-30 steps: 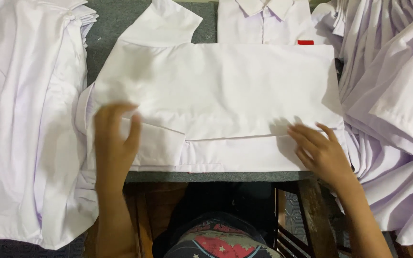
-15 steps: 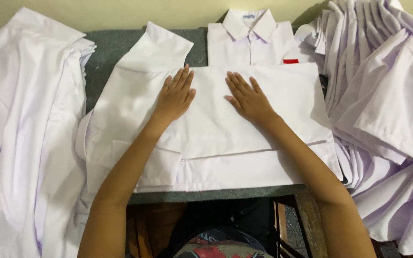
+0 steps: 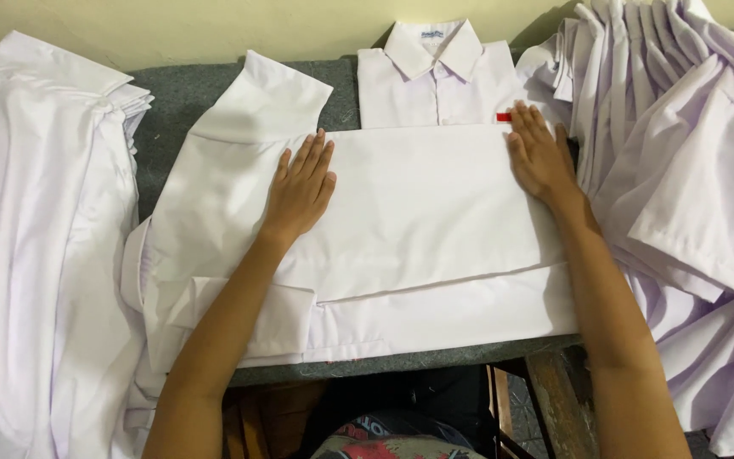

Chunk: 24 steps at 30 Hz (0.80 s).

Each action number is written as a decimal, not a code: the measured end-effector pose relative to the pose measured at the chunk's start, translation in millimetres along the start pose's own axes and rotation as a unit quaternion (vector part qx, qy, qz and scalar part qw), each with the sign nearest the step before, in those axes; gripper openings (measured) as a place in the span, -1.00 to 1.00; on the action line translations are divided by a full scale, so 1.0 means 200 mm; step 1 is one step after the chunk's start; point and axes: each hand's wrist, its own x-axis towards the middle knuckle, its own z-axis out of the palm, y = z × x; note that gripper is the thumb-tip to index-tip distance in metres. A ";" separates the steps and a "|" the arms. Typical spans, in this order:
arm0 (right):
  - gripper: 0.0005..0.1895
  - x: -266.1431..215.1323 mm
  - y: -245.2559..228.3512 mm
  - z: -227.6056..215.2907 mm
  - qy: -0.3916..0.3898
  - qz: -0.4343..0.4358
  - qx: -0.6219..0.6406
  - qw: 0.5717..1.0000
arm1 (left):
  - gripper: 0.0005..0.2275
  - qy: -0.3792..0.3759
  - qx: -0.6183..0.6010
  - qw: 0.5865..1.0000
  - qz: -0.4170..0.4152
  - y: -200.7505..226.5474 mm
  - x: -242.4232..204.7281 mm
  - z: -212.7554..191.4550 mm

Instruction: Folding a white collared school uniform shirt neatly on a padded work surface.

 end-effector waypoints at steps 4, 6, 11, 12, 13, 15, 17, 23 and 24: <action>-0.32 0.01 0.05 0.03 -0.001 0.005 0.005 1.000 | -0.50 0.005 -0.004 1.000 0.003 -0.03 0.00 0.01; -0.30 0.02 0.07 0.03 -0.006 0.000 0.011 1.000 | -0.51 -0.002 -0.030 1.000 0.010 -0.05 0.02 0.00; -0.58 0.01 0.13 0.01 0.106 -0.075 -0.026 0.991 | -0.60 0.244 -0.019 0.958 0.146 -0.61 0.21 0.07; -0.66 0.00 0.14 -0.01 0.115 -0.085 -0.029 0.989 | -0.63 0.291 0.044 0.947 0.125 -0.79 0.26 0.12; -0.66 0.04 0.18 0.03 0.115 -0.087 -0.029 0.989 | -0.63 0.293 0.044 0.947 0.123 -0.84 0.24 0.06; -0.72 0.11 0.27 0.10 0.154 -0.077 -0.121 0.977 | -0.48 0.127 0.030 0.971 -0.200 -0.95 0.22 -0.05; -0.77 0.19 0.35 0.19 0.156 -0.073 -0.169 0.970 | -0.47 0.123 -0.014 0.968 -0.219 -1.20 0.28 0.00; -0.66 0.13 0.10 -0.04 0.054 -0.014 -0.024 0.998 | -0.56 0.071 -0.122 0.947 -0.290 -1.27 0.34 -0.11; -0.67 0.13 0.09 -0.05 0.033 0.005 0.034 0.999 | -0.54 0.051 -0.153 0.944 -0.289 -1.24 0.34 -0.13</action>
